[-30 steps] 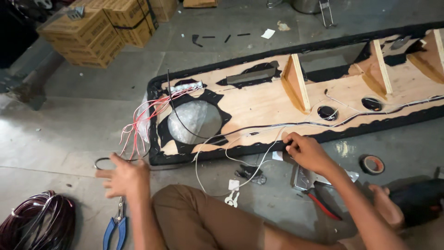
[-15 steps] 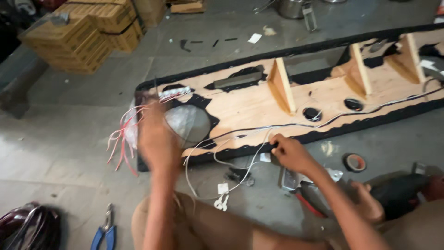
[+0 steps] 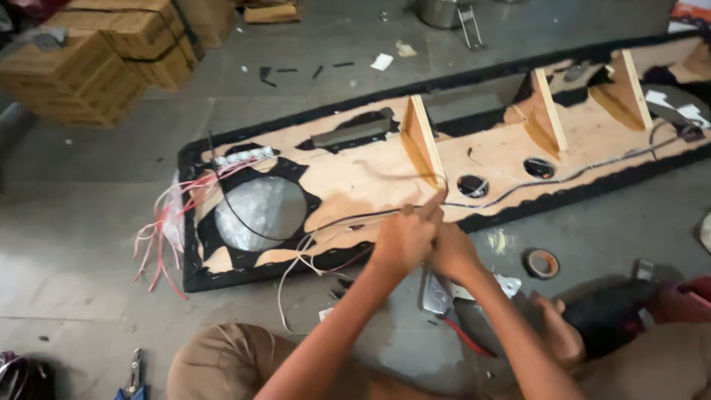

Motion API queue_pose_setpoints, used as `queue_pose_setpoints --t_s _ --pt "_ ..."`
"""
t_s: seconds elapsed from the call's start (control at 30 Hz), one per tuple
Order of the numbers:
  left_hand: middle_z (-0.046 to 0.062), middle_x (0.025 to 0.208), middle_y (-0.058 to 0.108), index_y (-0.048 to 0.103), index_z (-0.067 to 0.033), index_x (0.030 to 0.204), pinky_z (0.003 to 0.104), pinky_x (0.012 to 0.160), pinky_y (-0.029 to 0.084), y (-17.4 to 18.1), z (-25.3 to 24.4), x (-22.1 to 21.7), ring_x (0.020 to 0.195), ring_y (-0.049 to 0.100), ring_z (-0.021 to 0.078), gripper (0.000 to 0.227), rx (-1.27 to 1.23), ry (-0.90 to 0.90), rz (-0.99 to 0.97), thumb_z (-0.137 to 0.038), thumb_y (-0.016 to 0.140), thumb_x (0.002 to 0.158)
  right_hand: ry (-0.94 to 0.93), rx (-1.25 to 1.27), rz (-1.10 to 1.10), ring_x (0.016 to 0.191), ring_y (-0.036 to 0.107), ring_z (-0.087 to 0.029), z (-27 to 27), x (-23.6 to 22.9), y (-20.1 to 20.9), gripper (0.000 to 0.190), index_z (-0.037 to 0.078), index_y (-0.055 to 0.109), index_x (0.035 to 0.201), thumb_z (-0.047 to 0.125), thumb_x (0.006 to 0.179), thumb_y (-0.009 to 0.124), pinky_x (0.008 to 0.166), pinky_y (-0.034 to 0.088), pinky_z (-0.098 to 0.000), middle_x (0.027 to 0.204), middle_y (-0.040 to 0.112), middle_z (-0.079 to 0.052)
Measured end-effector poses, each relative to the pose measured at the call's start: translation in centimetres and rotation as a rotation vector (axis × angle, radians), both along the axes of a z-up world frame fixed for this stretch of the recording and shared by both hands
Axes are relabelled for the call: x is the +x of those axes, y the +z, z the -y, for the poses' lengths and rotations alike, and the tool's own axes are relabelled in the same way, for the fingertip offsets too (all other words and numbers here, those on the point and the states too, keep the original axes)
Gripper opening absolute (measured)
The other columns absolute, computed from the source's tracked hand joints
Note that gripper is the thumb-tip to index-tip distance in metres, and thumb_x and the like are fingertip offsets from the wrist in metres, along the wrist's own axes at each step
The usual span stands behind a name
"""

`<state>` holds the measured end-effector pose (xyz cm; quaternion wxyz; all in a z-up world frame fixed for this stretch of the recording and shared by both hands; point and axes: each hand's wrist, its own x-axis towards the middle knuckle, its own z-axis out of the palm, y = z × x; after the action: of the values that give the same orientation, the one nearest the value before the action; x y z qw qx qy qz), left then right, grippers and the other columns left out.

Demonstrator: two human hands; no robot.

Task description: The person is sitting on the floor and using a staple gun to secure wires to the back of a wooden speaker enclosure. They repeatedly position the wires and fire the staple gun to attach them to the wood.

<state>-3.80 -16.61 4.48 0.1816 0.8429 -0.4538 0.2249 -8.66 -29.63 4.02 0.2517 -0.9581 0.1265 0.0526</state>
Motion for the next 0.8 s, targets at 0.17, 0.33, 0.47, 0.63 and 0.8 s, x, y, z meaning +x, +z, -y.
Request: queue_pose_setpoints --t_s 0.17,0.33,0.47,0.63,0.8 --pt "0.013 0.131 0.066 0.07 -0.0044 0.115 0.048 0.078 0.058 -3.1 -0.7 3.6 0.087 0.071 0.0386 0.035 -0.201 0.114 -0.243 -0.006 0.064 0.08 -0.099 0.066 0.149 0.093 0.072 -0.037 -0.1 -0.9 1.6 0.022 0.013 0.07 0.108 0.024 0.091 0.064 0.08 0.055 -0.049 0.098 0.076 -0.014" --pt "0.013 0.114 0.066 0.067 -0.0031 0.098 0.047 0.074 0.057 -5.3 -0.6 9.6 0.088 0.069 0.0368 0.019 -0.099 0.195 -0.283 -0.007 0.062 0.08 -0.056 0.043 0.129 0.093 0.072 -0.036 -0.4 -1.1 2.5 0.021 0.014 0.071 0.107 0.027 0.091 0.066 0.08 0.055 -0.0484 0.095 0.076 -0.014" --pt "0.012 0.117 0.068 0.066 -0.0047 0.092 0.046 0.076 0.058 -5.3 0.8 11.5 0.091 0.071 0.0355 0.014 -0.072 0.123 -0.192 -0.006 0.06 0.079 -0.069 0.054 0.123 0.09 0.073 -0.035 0.0 -0.9 1.3 0.02 0.014 0.071 0.105 0.027 0.09 0.066 0.079 0.057 -0.0483 0.094 0.077 -0.012" --pt "0.014 0.128 0.067 0.066 -0.0058 0.119 0.046 0.073 0.058 -2.0 2.4 6.9 0.089 0.072 0.0374 0.04 -0.145 -0.111 -0.199 -0.02 0.067 0.082 -0.229 0.026 0.327 0.086 0.07 -0.043 1.9 0.5 -0.9 0.026 0.012 0.072 0.109 0.024 0.09 0.059 0.075 0.054 -0.0538 0.091 0.074 -0.02" --pt "0.01 0.135 0.062 0.044 -0.0163 0.144 0.038 0.096 0.062 2.9 2.3 -3.0 0.115 0.073 0.0268 0.044 -0.338 -0.357 -0.103 -0.01 0.053 0.101 -0.662 1.627 0.291 0.082 0.071 -0.017 7.2 0.9 0.2 0.045 0.007 0.064 0.107 0.046 0.107 0.041 0.08 0.059 -0.0362 0.088 0.073 -0.002"
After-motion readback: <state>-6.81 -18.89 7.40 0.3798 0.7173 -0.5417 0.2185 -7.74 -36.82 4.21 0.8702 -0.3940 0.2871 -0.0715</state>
